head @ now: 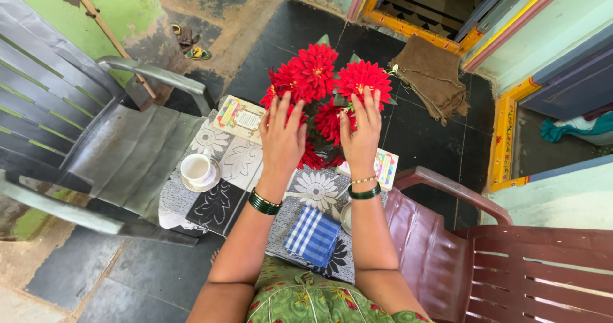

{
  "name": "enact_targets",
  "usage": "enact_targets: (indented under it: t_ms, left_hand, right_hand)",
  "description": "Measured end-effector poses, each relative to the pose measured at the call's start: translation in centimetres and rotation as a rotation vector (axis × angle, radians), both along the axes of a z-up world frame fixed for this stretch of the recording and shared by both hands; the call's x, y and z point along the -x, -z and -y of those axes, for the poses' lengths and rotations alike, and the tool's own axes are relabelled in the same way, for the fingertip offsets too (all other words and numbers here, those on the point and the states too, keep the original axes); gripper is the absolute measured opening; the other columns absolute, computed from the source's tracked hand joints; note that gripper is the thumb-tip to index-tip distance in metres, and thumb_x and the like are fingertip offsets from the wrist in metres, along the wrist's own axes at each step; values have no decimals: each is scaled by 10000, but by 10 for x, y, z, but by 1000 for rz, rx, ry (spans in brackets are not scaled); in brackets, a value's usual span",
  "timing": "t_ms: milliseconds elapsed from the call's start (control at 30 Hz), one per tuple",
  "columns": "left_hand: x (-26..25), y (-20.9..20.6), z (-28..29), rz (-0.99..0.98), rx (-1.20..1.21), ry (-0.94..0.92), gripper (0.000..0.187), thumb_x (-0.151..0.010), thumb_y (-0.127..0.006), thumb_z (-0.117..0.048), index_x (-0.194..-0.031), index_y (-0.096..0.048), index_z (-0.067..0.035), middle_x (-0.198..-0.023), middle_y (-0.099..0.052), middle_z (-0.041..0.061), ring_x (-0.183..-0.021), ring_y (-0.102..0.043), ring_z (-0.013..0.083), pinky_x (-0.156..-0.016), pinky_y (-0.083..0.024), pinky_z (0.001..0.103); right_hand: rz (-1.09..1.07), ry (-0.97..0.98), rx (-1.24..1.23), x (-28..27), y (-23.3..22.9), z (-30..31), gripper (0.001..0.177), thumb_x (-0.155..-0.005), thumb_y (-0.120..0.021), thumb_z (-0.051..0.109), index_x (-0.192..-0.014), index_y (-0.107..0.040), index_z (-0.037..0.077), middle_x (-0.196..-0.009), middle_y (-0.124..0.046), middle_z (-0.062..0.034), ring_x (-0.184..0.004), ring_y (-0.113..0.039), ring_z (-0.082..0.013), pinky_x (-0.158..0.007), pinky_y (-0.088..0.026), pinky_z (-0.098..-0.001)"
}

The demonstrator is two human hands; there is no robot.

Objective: The person wipes a gray plastic chair with a blue and white checkered cloth, then moves to a small table to arrange a stack of white cups and saucers. Finally, the person adjusts a red artificial flower arrangement on the table.

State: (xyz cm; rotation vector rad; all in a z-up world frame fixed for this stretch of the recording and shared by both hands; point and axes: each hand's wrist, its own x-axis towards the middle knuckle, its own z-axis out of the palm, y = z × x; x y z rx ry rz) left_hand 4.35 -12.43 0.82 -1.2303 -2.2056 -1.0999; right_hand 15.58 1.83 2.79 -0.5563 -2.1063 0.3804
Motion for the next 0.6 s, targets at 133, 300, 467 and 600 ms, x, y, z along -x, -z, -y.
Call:
enact_targets:
  t_ms: [133,300,467,600]
  left_hand:
    - [27,8,11,53,-12,4,550,-930,-692,-156,-1450,-544,-55,-1585,-411,186,-1480,-375,400,-1118,-357,532]
    - [58,22,24,46,2,9,574,-903,-710,-131,-1449,-548,-61,-1580,-433,169,-1469,-396,403,-1103,-375,528]
    - [88,27,17,44,33,91,570,-914,-722,-146,-1443,-540,-39,-1576,-434,161,-1467,-401,401,-1137,-375,510]
    - [111,33,-19,28,104,184,658,-881,-739,-222,-1459,-515,-2,-1581,-410,171,-1473,-361,413,-1163,-334,512]
  right_hand:
    - [36,53,-69,11,-12,23,386,-994,-685,136,-1355,-642,7,-1588,-463,-176,-1547,-306,-407,-1242,-287,-533]
    - [104,-5,-151,37,-25,35,420,-991,-692,133,-1387,-623,9,-1601,-447,-181,-1551,-297,-406,-1256,-280,-533]
    - [317,-54,-278,59,-32,17,517,-996,-695,231,-1441,-569,1,-1600,-448,-186,-1545,-311,-379,-1258,-277,-521]
    - [554,-52,-468,79,-37,-15,623,-1017,-661,375,-1488,-532,-10,-1623,-442,-172,-1574,-290,-345,-1281,-228,-525]
